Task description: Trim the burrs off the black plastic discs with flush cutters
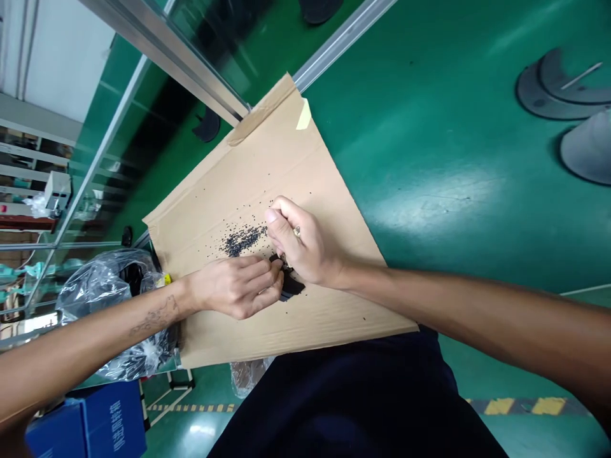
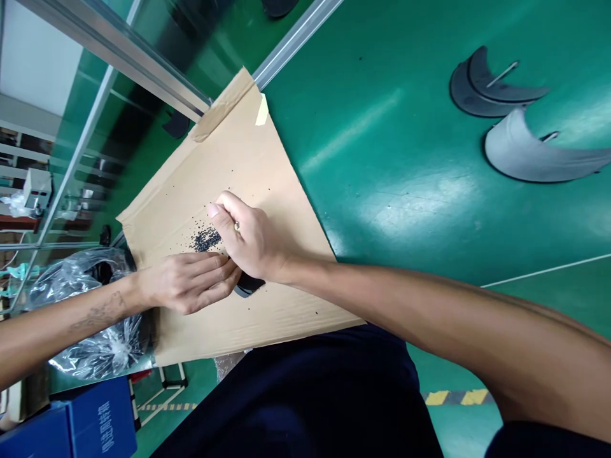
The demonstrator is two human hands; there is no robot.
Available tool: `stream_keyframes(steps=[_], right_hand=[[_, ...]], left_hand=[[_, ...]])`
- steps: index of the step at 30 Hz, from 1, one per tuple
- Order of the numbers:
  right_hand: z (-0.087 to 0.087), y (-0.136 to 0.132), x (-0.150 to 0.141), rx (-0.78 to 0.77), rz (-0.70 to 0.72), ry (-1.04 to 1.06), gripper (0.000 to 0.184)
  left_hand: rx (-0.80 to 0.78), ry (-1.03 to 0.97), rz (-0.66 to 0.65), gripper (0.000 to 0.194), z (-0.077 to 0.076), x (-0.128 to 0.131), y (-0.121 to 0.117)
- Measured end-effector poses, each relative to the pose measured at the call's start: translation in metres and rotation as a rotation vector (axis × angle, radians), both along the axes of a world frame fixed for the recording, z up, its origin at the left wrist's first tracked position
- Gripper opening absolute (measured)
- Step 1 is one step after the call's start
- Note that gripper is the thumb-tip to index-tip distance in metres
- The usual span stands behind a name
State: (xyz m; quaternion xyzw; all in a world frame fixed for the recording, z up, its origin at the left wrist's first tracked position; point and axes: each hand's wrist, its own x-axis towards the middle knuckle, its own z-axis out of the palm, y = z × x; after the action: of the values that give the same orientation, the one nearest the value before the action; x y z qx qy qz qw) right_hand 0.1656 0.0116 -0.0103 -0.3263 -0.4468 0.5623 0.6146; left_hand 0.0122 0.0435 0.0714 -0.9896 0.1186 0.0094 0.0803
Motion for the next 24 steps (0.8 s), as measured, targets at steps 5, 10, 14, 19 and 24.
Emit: stream_keyframes(steps=[5,10,14,19,24], right_hand=[[0.013,0.003,0.002,0.003,-0.017,0.054,0.040],[0.047,0.027,0.044,0.127,-0.216,-0.116,0.032],[0.048,0.047,0.076,0.227,-0.430,-0.708,0.025],[0.003,0.069,0.082,0.311,-0.595,-0.881,0.038],[-0.030,0.083,0.088,0.367,-0.583,-0.892,0.046]], left_hand=[[-0.068,0.085,0.029,0.021,0.004,0.005,-0.003],[-0.116,0.133,0.051,0.023,0.005,0.009,-0.003],[-0.124,0.212,0.046,0.024,0.009,0.016,0.000],[-0.104,0.253,0.027,0.024,0.011,0.021,0.002],[-0.039,0.148,0.071,0.021,0.005,0.010,-0.006]])
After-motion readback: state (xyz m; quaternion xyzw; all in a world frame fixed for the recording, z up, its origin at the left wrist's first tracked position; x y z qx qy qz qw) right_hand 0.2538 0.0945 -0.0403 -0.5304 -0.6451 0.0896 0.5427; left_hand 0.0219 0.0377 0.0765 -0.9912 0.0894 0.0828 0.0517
